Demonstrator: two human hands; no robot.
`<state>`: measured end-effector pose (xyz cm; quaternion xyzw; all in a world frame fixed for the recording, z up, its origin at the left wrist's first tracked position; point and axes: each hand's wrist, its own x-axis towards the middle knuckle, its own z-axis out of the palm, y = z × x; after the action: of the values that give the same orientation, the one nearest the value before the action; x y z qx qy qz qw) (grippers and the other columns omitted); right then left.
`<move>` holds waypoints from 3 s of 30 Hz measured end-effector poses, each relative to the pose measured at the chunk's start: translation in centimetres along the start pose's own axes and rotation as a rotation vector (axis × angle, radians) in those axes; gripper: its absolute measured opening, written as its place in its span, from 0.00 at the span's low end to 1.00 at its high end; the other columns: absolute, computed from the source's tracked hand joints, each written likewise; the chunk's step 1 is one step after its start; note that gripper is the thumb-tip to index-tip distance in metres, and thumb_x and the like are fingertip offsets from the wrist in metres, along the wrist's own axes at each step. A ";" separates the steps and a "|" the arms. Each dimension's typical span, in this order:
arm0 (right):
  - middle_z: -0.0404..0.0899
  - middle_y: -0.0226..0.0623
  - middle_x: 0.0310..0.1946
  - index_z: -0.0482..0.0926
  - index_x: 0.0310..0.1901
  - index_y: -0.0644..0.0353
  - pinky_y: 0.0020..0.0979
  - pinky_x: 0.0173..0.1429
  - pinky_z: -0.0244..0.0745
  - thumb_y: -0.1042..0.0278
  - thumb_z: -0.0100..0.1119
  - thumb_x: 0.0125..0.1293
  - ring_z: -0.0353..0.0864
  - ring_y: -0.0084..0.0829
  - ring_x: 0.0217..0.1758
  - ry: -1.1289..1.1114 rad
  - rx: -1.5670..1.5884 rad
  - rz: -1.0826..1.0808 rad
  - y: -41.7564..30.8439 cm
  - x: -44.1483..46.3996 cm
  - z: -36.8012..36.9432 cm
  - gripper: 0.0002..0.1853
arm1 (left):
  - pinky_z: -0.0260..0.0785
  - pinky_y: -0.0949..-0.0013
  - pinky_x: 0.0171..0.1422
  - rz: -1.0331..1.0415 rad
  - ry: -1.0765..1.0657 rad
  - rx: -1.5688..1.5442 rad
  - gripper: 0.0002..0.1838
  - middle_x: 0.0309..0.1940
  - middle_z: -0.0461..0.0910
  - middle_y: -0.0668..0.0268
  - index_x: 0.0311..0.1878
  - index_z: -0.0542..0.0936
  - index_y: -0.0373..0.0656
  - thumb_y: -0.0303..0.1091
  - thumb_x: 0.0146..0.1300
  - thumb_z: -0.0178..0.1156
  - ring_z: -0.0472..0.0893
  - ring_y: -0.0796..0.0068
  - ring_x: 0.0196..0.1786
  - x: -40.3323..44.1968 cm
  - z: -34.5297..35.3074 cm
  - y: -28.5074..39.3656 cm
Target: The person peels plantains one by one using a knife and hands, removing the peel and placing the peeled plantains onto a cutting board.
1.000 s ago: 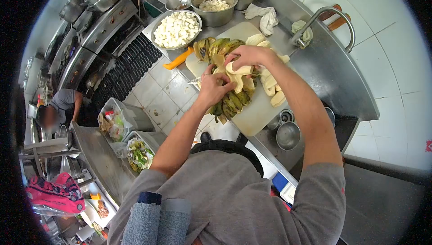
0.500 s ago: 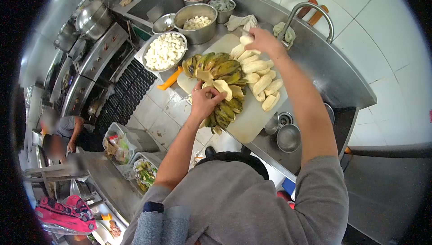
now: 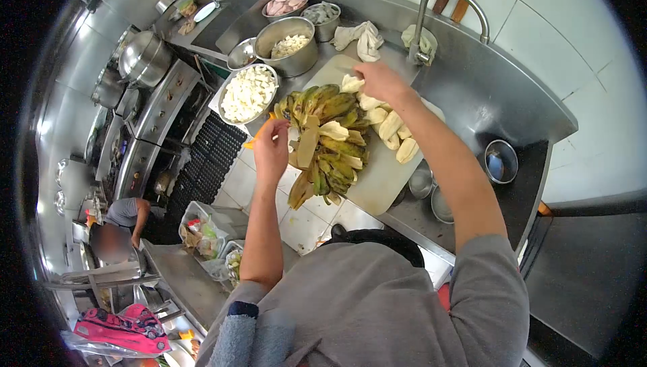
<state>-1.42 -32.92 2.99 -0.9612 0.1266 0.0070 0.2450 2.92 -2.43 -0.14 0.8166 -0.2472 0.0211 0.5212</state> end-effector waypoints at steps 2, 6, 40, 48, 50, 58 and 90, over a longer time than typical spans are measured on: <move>0.85 0.46 0.47 0.78 0.56 0.58 0.41 0.56 0.78 0.77 0.69 0.53 0.84 0.46 0.52 0.012 0.146 -0.190 0.2 -0.3 2.0 0.26 | 0.78 0.65 0.42 0.098 -0.048 0.087 0.09 0.38 0.87 0.54 0.48 0.84 0.39 0.26 0.67 0.60 0.87 0.59 0.38 2.0 0.6 -0.7; 0.85 0.46 0.47 0.77 0.58 0.55 0.41 0.55 0.78 0.82 0.63 0.52 0.84 0.47 0.51 0.010 0.153 -0.263 -0.5 1.0 5.1 0.28 | 0.76 0.62 0.44 0.133 -0.294 0.146 0.16 0.38 0.86 0.55 0.52 0.83 0.38 0.32 0.61 0.68 0.86 0.58 0.38 5.0 3.2 -0.5; 0.75 0.43 0.26 0.64 0.73 0.57 0.30 0.36 0.67 0.50 0.41 0.80 0.77 0.33 0.31 0.215 0.573 -0.069 -7.1 -6.9 5.2 0.28 | 0.75 0.64 0.55 0.032 -0.067 -0.282 0.26 0.43 0.85 0.56 0.52 0.78 0.35 0.35 0.50 0.74 0.84 0.63 0.45 4.0 4.5 -1.9; 0.80 0.60 0.28 0.64 0.70 0.59 0.56 0.40 0.71 0.62 0.48 0.76 0.80 0.62 0.34 0.299 0.203 -0.304 -10.1 -6.7 5.1 0.24 | 0.75 0.64 0.54 0.021 -0.118 -0.314 0.27 0.42 0.85 0.55 0.53 0.79 0.37 0.34 0.48 0.73 0.85 0.61 0.45 4.6 4.6 -1.5; 0.80 0.59 0.27 0.64 0.69 0.58 0.57 0.39 0.72 0.62 0.48 0.76 0.80 0.62 0.33 0.293 0.172 -0.327 -9.9 -6.6 5.2 0.23 | 0.75 0.64 0.54 0.000 -0.120 -0.390 0.27 0.42 0.85 0.56 0.54 0.79 0.38 0.33 0.48 0.73 0.85 0.61 0.45 4.6 5.0 -2.2; 0.81 0.58 0.28 0.65 0.67 0.57 0.58 0.40 0.72 0.61 0.47 0.77 0.80 0.62 0.34 0.379 0.069 -0.292 -10.1 -5.2 6.3 0.21 | 0.76 0.67 0.52 -0.026 -0.140 -0.396 0.26 0.40 0.85 0.58 0.53 0.80 0.38 0.32 0.48 0.74 0.83 0.69 0.42 4.9 4.3 -1.2; 0.82 0.51 0.37 0.83 0.43 0.66 0.42 0.49 0.75 0.63 0.63 0.65 0.82 0.52 0.42 0.389 0.570 -0.424 -11.0 -3.0 7.0 0.14 | 0.75 0.60 0.56 0.040 0.014 -0.152 0.23 0.42 0.85 0.48 0.51 0.82 0.34 0.28 0.49 0.71 0.85 0.52 0.48 2.5 3.5 0.6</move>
<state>-1.29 -19.62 2.24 -0.8430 -0.0336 -0.2609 0.4692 4.06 -6.54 -0.52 0.7694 -0.2606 0.0186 0.5828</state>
